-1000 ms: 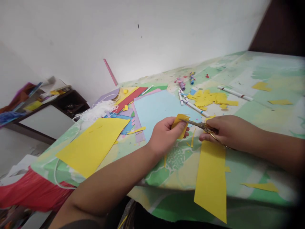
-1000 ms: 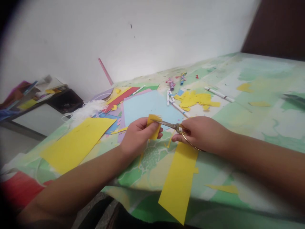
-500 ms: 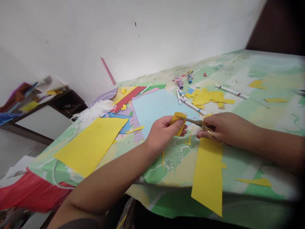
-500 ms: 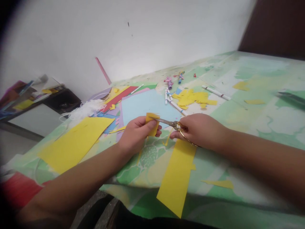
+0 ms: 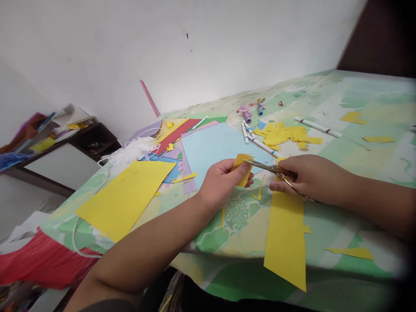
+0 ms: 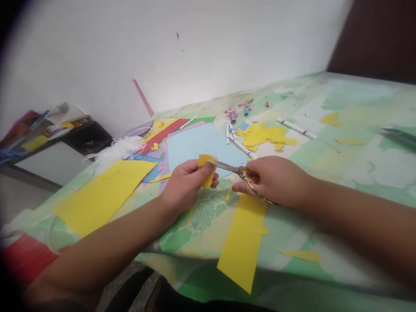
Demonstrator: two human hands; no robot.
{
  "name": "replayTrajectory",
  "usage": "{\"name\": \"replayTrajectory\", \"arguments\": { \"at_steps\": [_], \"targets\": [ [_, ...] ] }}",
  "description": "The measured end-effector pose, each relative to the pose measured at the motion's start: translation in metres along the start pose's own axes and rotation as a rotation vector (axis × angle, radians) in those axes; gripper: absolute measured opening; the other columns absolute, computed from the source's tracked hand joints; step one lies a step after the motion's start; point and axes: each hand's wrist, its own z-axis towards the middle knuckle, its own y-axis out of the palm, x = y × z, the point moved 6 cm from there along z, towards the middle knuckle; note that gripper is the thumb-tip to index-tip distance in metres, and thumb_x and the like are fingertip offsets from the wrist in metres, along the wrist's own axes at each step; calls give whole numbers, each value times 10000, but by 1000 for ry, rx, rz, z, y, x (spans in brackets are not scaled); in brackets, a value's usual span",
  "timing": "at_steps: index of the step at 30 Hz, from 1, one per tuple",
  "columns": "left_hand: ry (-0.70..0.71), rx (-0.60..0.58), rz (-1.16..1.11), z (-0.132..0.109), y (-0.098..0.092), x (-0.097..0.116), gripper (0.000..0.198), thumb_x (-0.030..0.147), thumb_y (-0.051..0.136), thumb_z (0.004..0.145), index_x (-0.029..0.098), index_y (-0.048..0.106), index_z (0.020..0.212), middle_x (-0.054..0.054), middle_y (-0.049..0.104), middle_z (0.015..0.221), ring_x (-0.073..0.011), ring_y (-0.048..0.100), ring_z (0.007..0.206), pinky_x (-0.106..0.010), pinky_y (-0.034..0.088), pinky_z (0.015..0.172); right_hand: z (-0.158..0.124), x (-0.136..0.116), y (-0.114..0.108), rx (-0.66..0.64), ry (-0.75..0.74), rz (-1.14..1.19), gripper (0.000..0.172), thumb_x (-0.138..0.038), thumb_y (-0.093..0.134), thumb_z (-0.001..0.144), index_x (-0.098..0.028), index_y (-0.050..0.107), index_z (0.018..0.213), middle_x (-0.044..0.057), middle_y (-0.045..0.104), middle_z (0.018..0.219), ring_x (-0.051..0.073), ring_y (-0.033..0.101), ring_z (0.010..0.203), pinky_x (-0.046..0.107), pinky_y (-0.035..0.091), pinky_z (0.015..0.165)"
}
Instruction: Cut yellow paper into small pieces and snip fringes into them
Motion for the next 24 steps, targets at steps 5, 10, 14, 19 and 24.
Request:
{"name": "replayTrajectory", "arguments": {
  "at_steps": [5,10,14,19,24],
  "targets": [
    [30,-16,69,0,1,2,219,357,598,710,142,586,670,14,565,567,-76,527,536,-230,420,566,-1,0,3,-47,7,-14,445,-643,409,700,-225,370,554,8,482,533,144,392,486,258,224,453],
    [38,-29,117,-1,2,2,219,366,589,712,149,597,685,11,570,581,-90,533,558,-246,430,589,0,-1,2,-29,-6,-2,432,-632,412,698,-226,380,554,14,485,536,147,392,490,260,226,457],
    [63,-35,159,-3,4,6,216,360,574,725,155,598,662,13,570,574,-88,523,564,-245,425,603,0,-3,2,-23,-9,12,446,-648,390,696,-227,373,551,17,481,533,148,390,492,262,233,460],
    [82,-35,179,-5,5,9,200,324,559,741,156,588,636,14,566,570,-81,510,566,-231,418,596,-2,-5,1,-2,-12,12,463,-663,354,709,-228,367,552,17,476,530,151,390,491,269,234,455],
    [77,-14,151,-5,4,8,224,363,575,725,154,587,647,10,570,575,-89,524,564,-245,426,597,-2,-6,-1,10,-9,20,480,-682,373,697,-231,361,532,25,471,506,158,394,475,277,236,438]
  ]
}}
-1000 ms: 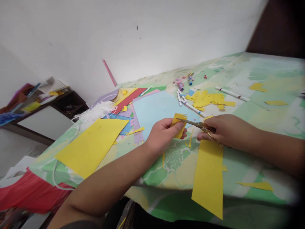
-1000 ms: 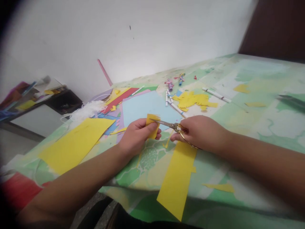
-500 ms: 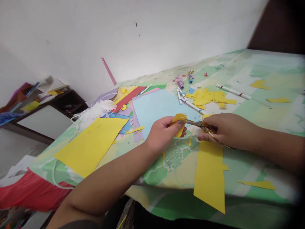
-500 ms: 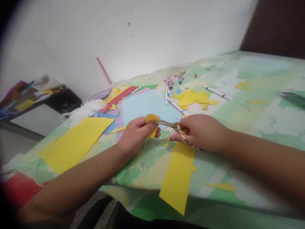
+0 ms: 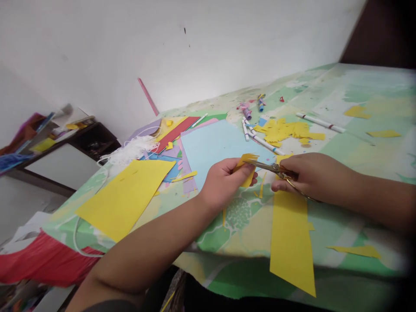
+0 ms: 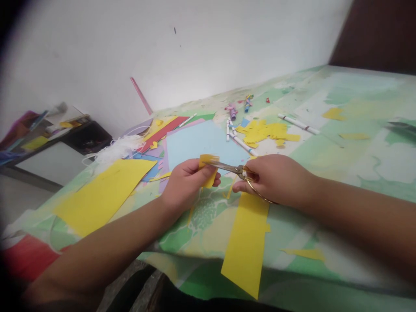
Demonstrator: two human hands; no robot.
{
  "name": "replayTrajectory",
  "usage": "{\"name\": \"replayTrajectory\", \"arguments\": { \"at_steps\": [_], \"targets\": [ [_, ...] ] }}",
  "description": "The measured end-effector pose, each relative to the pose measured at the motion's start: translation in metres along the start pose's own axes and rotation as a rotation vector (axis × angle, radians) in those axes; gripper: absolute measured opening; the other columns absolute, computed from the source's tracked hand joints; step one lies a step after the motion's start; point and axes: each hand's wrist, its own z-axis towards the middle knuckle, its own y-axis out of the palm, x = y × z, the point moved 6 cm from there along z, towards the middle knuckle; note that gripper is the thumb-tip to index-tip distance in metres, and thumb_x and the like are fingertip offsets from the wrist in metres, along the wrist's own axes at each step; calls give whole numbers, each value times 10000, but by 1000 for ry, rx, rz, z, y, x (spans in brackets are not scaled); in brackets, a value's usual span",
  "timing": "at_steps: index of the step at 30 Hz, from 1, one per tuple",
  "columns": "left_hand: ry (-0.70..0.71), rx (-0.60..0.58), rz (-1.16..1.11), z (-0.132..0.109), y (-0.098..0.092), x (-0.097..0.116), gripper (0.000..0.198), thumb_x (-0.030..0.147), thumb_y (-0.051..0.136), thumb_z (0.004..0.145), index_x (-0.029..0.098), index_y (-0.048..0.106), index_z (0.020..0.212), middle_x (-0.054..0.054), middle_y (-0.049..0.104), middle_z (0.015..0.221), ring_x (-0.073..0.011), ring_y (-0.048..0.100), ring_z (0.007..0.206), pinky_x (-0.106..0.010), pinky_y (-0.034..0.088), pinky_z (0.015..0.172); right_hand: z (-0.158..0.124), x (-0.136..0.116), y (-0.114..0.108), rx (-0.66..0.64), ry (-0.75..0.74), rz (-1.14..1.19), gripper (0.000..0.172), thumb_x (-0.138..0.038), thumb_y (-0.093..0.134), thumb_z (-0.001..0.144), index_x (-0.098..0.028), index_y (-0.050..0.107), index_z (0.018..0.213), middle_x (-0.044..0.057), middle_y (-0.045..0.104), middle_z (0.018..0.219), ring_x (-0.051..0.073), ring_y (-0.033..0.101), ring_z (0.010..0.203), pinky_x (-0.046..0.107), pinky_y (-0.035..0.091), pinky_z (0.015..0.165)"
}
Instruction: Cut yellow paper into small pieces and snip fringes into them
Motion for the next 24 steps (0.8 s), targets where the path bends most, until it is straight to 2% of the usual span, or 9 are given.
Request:
{"name": "replayTrajectory", "arguments": {
  "at_steps": [6,14,19,24],
  "targets": [
    [-17,-8,-59,0,1,-2,209,354,592,715,154,586,659,17,571,586,-83,538,561,-242,440,596,1,0,-1,1,-5,-11,503,-702,393,681,-226,363,521,29,472,497,155,397,470,273,233,429],
    [-71,-40,-158,0,2,-3,139,287,593,710,148,590,700,22,579,596,-69,551,527,-228,455,570,-1,-5,-6,-51,43,-28,447,-619,420,736,-224,337,543,24,484,534,147,387,505,273,238,473],
    [-92,-14,-162,0,0,-5,164,304,606,705,144,584,674,12,592,605,-74,560,527,-234,461,570,-2,-4,-6,-53,25,5,423,-585,422,752,-226,326,550,13,471,525,141,385,503,268,239,482],
    [-93,29,-137,-1,-2,-4,205,343,607,704,141,586,681,9,592,603,-78,556,530,-251,466,592,0,2,1,-27,2,22,490,-679,391,700,-218,349,540,0,459,504,130,376,480,259,225,464]
  ]
}}
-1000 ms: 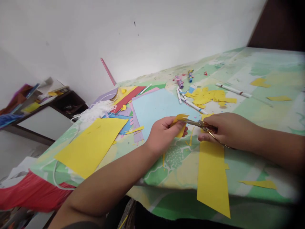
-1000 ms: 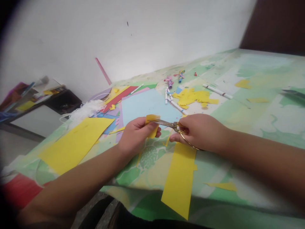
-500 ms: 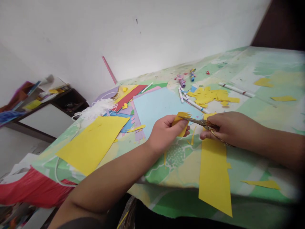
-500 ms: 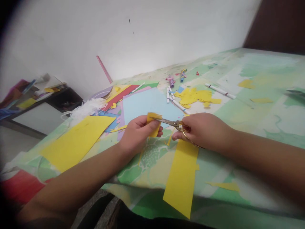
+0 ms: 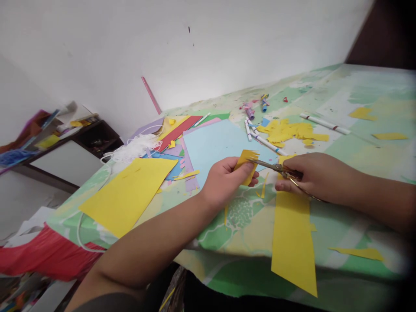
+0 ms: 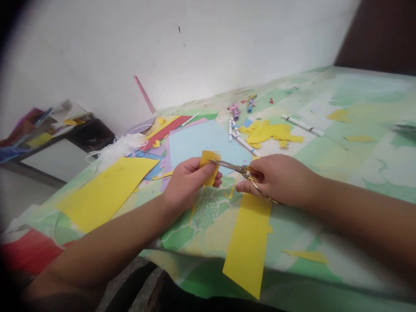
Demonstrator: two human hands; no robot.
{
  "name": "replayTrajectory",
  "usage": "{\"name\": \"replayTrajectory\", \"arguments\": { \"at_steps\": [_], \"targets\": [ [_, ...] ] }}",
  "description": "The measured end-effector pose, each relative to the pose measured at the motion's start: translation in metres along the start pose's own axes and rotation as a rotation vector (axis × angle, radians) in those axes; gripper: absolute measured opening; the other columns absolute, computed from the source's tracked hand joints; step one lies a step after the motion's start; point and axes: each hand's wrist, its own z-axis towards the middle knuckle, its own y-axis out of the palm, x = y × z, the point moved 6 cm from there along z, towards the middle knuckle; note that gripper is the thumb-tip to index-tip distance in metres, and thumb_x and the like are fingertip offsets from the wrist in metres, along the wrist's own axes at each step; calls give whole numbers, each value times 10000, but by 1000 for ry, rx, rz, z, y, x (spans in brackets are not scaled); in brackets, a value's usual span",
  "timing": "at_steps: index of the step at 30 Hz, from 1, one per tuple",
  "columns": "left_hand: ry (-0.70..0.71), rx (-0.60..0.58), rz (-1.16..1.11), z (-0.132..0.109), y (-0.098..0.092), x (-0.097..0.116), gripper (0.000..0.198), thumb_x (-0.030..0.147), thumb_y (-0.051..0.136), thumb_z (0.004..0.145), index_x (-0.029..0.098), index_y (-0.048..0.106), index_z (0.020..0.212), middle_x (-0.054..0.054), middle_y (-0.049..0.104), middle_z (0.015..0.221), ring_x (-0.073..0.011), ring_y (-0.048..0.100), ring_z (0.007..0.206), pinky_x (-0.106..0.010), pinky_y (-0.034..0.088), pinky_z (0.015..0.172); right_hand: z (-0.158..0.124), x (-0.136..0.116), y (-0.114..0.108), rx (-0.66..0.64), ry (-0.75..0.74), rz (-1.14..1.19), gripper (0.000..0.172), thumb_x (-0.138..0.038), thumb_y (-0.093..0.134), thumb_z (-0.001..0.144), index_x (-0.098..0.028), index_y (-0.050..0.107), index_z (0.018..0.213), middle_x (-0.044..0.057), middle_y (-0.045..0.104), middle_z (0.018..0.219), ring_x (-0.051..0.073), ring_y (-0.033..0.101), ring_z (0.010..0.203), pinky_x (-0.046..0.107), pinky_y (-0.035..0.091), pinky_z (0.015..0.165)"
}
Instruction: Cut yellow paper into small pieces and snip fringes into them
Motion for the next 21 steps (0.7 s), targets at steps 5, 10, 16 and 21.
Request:
{"name": "replayTrajectory", "arguments": {
  "at_steps": [5,10,16,21],
  "targets": [
    [26,30,22,0,-2,2,209,344,593,716,137,585,690,9,588,597,-75,546,527,-235,457,577,0,2,3,18,-22,-2,499,-696,379,688,-220,369,538,7,462,503,131,374,469,259,221,450],
    [46,67,29,0,-4,2,189,324,581,726,140,582,681,13,580,581,-73,540,524,-228,454,573,0,3,5,-33,-2,-15,494,-692,364,703,-220,377,557,14,493,534,139,406,486,257,240,449],
    [55,-23,86,0,2,3,237,361,579,730,142,582,640,8,583,596,-74,544,556,-224,445,577,0,1,3,-19,-2,-20,488,-688,363,697,-221,380,560,14,488,535,137,397,484,257,234,451],
    [82,-23,92,0,3,3,206,339,576,727,149,587,647,13,575,592,-78,540,562,-240,447,591,0,0,3,-23,18,-13,486,-690,377,679,-226,353,538,10,470,514,137,386,472,260,231,445]
  ]
}}
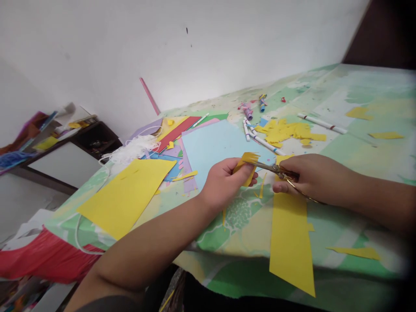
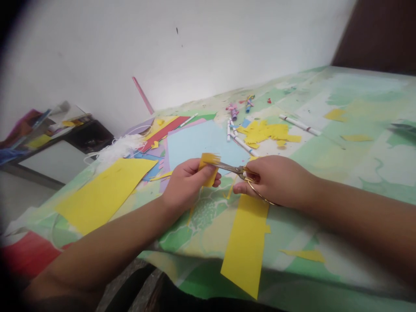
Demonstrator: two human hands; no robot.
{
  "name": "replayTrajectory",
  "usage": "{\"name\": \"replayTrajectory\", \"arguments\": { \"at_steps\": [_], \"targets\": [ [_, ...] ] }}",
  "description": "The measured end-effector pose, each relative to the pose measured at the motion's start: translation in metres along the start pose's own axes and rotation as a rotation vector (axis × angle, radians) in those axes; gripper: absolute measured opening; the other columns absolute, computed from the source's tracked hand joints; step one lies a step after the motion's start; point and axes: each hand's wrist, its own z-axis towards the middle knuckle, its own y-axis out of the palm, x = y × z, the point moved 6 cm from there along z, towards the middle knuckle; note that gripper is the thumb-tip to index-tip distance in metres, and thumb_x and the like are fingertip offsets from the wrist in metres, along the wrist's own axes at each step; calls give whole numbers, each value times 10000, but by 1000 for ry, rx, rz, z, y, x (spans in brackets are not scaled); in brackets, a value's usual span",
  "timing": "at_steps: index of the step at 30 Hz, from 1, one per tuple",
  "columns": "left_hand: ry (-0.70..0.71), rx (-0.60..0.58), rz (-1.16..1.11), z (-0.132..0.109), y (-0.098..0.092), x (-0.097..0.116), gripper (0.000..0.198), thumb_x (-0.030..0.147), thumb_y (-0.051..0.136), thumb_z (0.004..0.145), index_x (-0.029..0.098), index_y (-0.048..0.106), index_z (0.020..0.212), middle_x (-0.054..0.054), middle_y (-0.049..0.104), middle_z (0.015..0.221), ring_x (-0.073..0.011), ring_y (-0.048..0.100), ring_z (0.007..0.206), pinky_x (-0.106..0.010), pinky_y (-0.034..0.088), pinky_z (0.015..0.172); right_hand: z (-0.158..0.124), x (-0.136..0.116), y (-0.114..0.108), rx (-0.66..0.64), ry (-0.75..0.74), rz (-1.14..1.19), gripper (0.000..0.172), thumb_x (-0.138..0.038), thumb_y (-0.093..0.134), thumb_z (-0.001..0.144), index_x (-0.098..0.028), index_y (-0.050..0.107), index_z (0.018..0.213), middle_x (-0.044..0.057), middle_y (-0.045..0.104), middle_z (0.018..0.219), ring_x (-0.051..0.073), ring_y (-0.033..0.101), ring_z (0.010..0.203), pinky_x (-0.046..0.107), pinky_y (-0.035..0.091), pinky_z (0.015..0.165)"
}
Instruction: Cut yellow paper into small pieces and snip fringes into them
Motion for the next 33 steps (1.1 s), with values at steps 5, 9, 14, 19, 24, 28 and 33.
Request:
{"name": "replayTrajectory", "arguments": {
  "at_steps": [5,9,14,19,24,28,33],
  "targets": [
    [20,2,6,0,0,1,211,351,571,730,152,587,663,14,570,581,-78,535,560,-236,445,585,-1,-3,-3,18,-25,-2,446,-643,381,710,-227,360,551,8,467,519,140,399,483,266,239,454],
    [17,8,24,-1,0,4,223,341,567,737,146,578,630,10,564,568,-78,531,555,-232,444,584,0,-2,-2,13,-16,3,450,-648,405,687,-228,355,533,8,460,502,142,396,472,269,235,442],
    [16,13,25,-1,0,5,214,332,565,740,147,580,633,13,565,570,-80,532,557,-233,443,590,0,0,-2,32,-9,-7,469,-671,405,682,-231,361,526,13,455,494,147,387,465,275,228,435],
    [14,2,2,-1,0,4,193,326,570,737,145,582,671,13,569,588,-74,531,556,-225,443,582,0,1,-1,31,2,-22,489,-690,390,683,-227,363,527,6,452,497,140,382,468,265,229,441],
    [-16,-30,-56,1,1,1,152,293,574,725,144,585,698,15,580,619,-75,552,562,-230,459,591,0,1,-2,37,5,-48,496,-690,383,688,-222,365,524,1,452,496,130,376,465,258,225,438],
    [-34,-56,-104,1,2,0,144,279,569,728,143,580,680,26,566,583,-69,549,535,-228,460,581,0,1,-3,47,5,-44,500,-693,384,690,-224,350,521,8,457,497,135,378,469,266,229,440],
    [-67,-18,-80,-1,0,-1,188,321,588,717,144,570,658,16,577,586,-78,546,530,-245,459,582,0,3,-3,19,1,-8,503,-702,377,691,-225,345,536,11,460,497,140,382,462,274,238,434]
  ]
}}
